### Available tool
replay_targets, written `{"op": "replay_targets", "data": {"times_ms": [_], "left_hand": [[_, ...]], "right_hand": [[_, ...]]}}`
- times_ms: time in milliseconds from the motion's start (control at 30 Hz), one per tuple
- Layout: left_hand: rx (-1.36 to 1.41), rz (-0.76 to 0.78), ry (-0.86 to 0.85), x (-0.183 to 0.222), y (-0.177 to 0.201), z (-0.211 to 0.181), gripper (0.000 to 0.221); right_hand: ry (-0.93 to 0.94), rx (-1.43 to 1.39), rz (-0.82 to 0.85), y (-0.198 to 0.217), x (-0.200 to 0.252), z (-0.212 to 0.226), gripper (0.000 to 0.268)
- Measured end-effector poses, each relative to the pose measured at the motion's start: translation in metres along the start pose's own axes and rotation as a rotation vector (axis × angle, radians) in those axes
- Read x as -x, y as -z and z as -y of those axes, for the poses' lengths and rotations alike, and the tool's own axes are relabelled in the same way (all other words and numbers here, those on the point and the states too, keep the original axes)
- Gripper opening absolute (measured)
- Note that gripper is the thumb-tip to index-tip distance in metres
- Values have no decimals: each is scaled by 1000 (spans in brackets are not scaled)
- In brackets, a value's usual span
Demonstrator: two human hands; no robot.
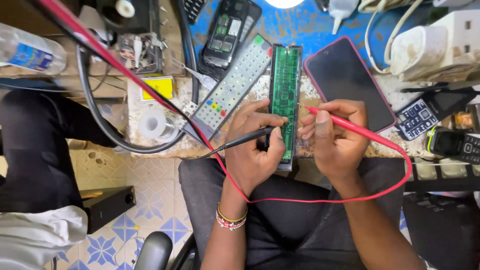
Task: Testing a circuit board with a multimeter and soldering a wire to it at a repair bench.
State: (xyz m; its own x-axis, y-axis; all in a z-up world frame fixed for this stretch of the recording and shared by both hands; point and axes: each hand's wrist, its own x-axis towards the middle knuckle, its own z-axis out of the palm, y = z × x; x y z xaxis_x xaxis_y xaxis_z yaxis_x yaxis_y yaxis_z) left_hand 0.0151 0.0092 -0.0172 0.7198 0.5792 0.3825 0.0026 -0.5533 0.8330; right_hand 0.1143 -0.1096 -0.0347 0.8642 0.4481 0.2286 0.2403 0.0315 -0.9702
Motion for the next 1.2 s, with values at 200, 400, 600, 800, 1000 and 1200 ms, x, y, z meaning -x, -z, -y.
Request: {"op": "replay_targets", "data": {"times_ms": [200, 400, 600, 800, 1000, 1200], "left_hand": [[-10, 23, 10, -2, 0, 1, 12], [7, 22, 44, -5, 0, 1, 10], [29, 54, 88, -3, 1, 4, 13], [63, 49, 160, -7, 3, 2, 24], [58, 31, 188, -9, 4, 3, 27], [55, 22, 240, -7, 3, 6, 24]], "right_hand": [[-46, 165, 78, 0, -4, 12, 31], [-90, 128, 120, 6, -2, 6, 14], [-143, 180, 26, 3, 0, 7, 17], [-167, 280, 26, 9, 10, 21, 24], [-410, 289, 149, 119, 99, 3, 59], [-1011, 1381, 560, 302, 168, -77, 62]]}}
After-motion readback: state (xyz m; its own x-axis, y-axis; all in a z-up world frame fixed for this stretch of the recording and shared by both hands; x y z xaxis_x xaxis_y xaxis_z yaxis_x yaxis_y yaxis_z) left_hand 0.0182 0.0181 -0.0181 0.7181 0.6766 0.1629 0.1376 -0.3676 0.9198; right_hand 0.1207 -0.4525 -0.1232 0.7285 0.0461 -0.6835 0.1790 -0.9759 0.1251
